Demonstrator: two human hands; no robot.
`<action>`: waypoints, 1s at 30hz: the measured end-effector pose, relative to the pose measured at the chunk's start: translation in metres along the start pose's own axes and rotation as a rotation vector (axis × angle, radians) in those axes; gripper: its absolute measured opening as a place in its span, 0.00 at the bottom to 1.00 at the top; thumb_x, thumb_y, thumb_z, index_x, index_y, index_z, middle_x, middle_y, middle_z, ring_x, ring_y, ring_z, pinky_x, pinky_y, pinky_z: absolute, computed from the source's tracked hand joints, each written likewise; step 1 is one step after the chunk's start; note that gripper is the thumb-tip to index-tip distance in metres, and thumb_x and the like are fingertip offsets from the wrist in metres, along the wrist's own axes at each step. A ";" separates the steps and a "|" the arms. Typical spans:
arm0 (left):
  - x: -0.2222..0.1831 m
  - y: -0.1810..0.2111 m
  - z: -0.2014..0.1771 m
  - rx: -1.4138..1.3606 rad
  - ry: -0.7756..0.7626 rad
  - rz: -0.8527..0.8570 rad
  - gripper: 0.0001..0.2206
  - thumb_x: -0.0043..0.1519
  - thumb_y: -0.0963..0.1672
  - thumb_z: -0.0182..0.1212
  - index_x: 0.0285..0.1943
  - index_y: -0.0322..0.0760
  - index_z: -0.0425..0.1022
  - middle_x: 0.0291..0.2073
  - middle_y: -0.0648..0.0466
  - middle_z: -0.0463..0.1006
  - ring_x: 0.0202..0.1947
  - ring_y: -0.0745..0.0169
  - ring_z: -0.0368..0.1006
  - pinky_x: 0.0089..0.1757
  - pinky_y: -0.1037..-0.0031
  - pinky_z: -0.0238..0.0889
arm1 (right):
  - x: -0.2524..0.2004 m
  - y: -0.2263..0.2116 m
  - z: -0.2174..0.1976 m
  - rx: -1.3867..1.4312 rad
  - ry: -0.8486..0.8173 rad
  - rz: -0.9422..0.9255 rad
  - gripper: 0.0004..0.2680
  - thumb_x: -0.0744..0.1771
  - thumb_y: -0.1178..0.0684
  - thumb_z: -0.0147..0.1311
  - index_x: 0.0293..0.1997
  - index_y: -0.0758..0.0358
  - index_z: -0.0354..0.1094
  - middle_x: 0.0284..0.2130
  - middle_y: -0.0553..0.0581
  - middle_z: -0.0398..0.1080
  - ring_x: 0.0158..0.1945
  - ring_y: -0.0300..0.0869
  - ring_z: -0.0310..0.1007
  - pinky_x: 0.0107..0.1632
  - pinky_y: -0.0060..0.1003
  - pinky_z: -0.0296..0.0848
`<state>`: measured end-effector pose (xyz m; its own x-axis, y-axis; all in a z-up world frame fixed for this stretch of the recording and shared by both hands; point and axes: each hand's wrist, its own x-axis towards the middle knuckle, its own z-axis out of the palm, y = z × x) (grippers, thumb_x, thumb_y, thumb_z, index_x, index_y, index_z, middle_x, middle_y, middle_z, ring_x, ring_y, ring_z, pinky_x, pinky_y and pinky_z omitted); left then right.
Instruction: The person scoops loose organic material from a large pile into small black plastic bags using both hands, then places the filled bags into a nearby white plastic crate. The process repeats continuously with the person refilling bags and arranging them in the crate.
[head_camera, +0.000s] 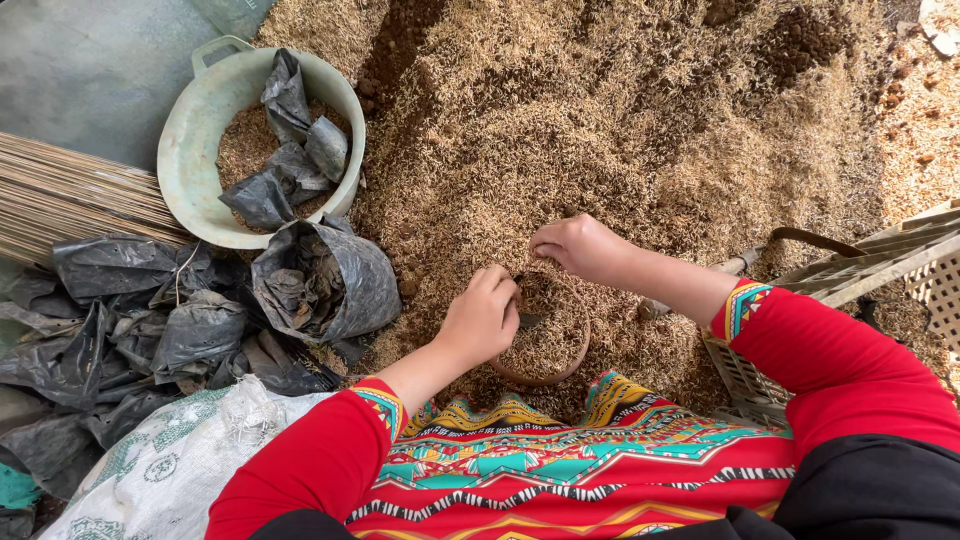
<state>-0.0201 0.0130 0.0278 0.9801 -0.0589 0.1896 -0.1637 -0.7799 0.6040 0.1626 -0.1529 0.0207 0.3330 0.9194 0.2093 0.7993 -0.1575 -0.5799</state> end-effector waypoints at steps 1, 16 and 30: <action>0.000 -0.001 -0.005 0.033 -0.016 0.113 0.07 0.56 0.40 0.62 0.41 0.31 0.75 0.42 0.46 0.73 0.48 0.48 0.70 0.44 0.61 0.67 | 0.000 -0.002 0.000 -0.019 -0.003 -0.026 0.04 0.67 0.56 0.56 0.40 0.65 0.74 0.32 0.60 0.79 0.31 0.47 0.80 0.37 0.40 0.80; -0.004 -0.017 0.003 0.177 -0.018 0.358 0.05 0.52 0.39 0.61 0.36 0.36 0.79 0.35 0.53 0.74 0.44 0.54 0.69 0.48 0.63 0.59 | 0.004 -0.021 0.004 -0.226 -0.207 0.188 0.11 0.70 0.45 0.54 0.34 0.62 0.69 0.19 0.60 0.72 0.23 0.51 0.75 0.29 0.46 0.74; 0.014 -0.045 0.036 -0.106 0.018 -0.262 0.04 0.59 0.40 0.63 0.40 0.32 0.77 0.37 0.44 0.77 0.39 0.46 0.76 0.42 0.61 0.69 | -0.027 -0.047 0.036 -0.300 -0.131 -0.212 0.10 0.58 0.60 0.58 0.40 0.61 0.76 0.36 0.55 0.70 0.45 0.49 0.71 0.47 0.49 0.76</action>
<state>0.0055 0.0247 -0.0250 0.9886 0.1478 0.0292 0.0833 -0.6977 0.7115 0.0979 -0.1574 0.0138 0.0932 0.9781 0.1860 0.9608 -0.0394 -0.2743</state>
